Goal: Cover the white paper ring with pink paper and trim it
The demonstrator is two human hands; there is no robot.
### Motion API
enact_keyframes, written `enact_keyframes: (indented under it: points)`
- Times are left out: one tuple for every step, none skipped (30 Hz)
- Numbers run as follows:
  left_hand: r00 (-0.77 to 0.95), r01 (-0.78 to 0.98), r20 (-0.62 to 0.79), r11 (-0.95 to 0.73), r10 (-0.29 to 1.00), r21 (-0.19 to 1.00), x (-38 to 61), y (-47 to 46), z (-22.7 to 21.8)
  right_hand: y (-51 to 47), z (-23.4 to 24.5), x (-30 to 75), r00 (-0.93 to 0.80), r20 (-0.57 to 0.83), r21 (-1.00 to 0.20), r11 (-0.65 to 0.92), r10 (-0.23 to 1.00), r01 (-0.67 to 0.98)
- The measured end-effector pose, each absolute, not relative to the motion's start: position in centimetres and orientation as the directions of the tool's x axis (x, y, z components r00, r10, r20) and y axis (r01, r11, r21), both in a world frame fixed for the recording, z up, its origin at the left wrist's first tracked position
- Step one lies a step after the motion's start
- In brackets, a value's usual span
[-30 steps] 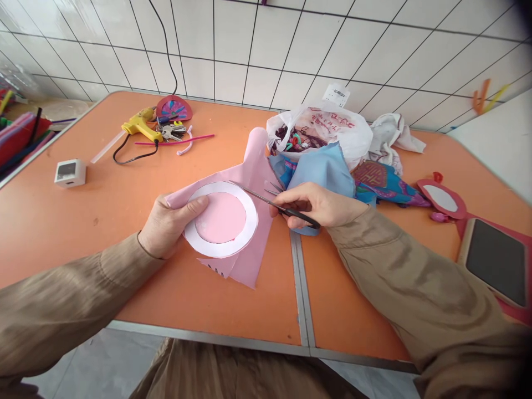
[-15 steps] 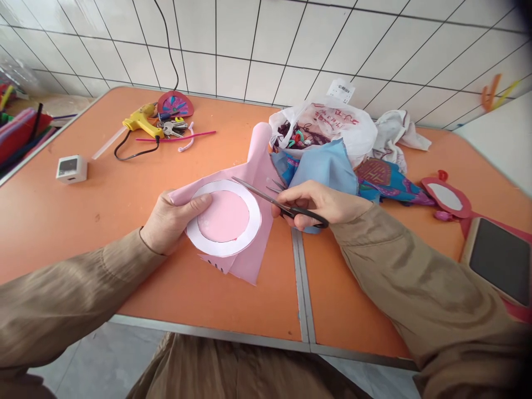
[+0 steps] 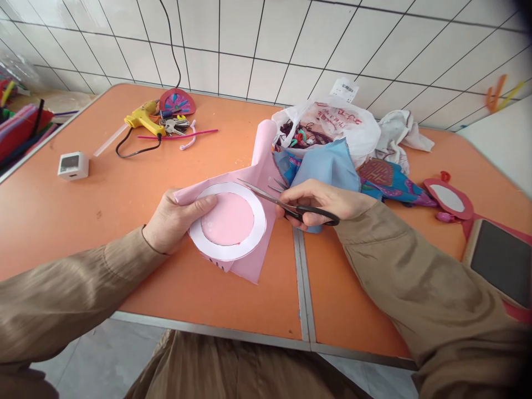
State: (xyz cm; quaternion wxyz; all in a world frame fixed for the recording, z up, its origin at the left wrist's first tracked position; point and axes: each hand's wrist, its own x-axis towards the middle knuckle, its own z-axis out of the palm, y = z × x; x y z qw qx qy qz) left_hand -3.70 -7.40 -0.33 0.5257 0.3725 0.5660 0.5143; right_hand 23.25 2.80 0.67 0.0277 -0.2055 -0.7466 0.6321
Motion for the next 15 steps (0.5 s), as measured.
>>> enact_keyframes:
  points:
    - [-0.16,-0.118,-0.21,0.192,0.964,0.974,-3.7,-7.4,-0.4,2.9,0.6,23.2,-0.919,-0.204,-0.958,0.126,0.338,0.259]
    - [-0.15,-0.115,-0.208,0.191,0.967,0.975,-3.8,-7.4,-0.5,2.9,0.5,23.1,-0.922,-0.188,-0.96,0.136,0.338,0.246]
    - [-0.137,-0.111,-0.204,0.19,0.969,0.976,-3.8,-7.4,-0.6,3.0,0.5,23.0,-0.923,-0.175,-0.961,0.146,0.343,0.237]
    - [-0.12,-0.104,-0.202,0.19,0.972,0.976,-3.9,-7.4,-0.7,3.0,0.5,22.8,-0.921,-0.17,-0.959,0.156,0.349,0.236]
    - [-0.1,-0.094,-0.203,0.193,0.974,0.977,-4.0,-7.4,-0.8,3.0,0.6,22.7,-0.918,-0.173,-0.956,0.164,0.358,0.244]
    - [-0.082,-0.083,-0.204,0.198,0.975,0.977,-4.0,-7.4,-0.8,2.9,0.7,22.6,-0.911,-0.181,-0.951,0.169,0.371,0.258]
    - [-0.066,-0.071,-0.206,0.201,0.976,0.977,-4.1,-7.4,-0.9,2.8,0.9,22.5,-0.903,-0.193,-0.945,0.175,0.384,0.277]
    - [-0.052,-0.061,-0.208,0.205,0.977,0.977,-4.2,-7.4,-0.9,2.7,1.1,22.3,-0.895,-0.204,-0.939,0.18,0.396,0.293]
    - [-0.04,-0.054,-0.209,0.207,0.977,0.977,-4.3,-7.4,-0.9,2.5,1.4,22.2,-0.89,-0.209,-0.934,0.186,0.406,0.304]
    - [-0.032,-0.051,-0.21,0.208,0.977,0.977,-4.3,-7.5,-0.9,2.4,1.6,22.1,-0.885,-0.213,-0.93,0.191,0.413,0.313]
    - [-0.027,-0.052,-0.209,0.208,0.977,0.977,-4.3,-7.5,-0.9,2.3,1.8,21.9,-0.882,-0.215,-0.928,0.195,0.42,0.319]
    - [-0.022,-0.056,-0.211,0.21,0.977,0.976,-4.3,-7.5,-0.9,2.3,1.9,21.8,-0.879,-0.217,-0.926,0.196,0.424,0.323]
    - [-0.019,-0.062,-0.214,0.213,0.977,0.975,-4.2,-7.5,-0.8,2.2,2.0,21.7,-0.877,-0.218,-0.925,0.196,0.427,0.325]
    - [-0.019,-0.072,-0.218,0.216,0.976,0.974,-4.2,-7.5,-0.8,2.2,2.1,21.7,-0.876,-0.217,-0.926,0.194,0.43,0.325]
    - [-0.024,-0.084,-0.221,0.218,0.975,0.972,-4.1,-7.5,-0.8,2.1,2.1,21.6,-0.875,-0.216,-0.927,0.192,0.433,0.324]
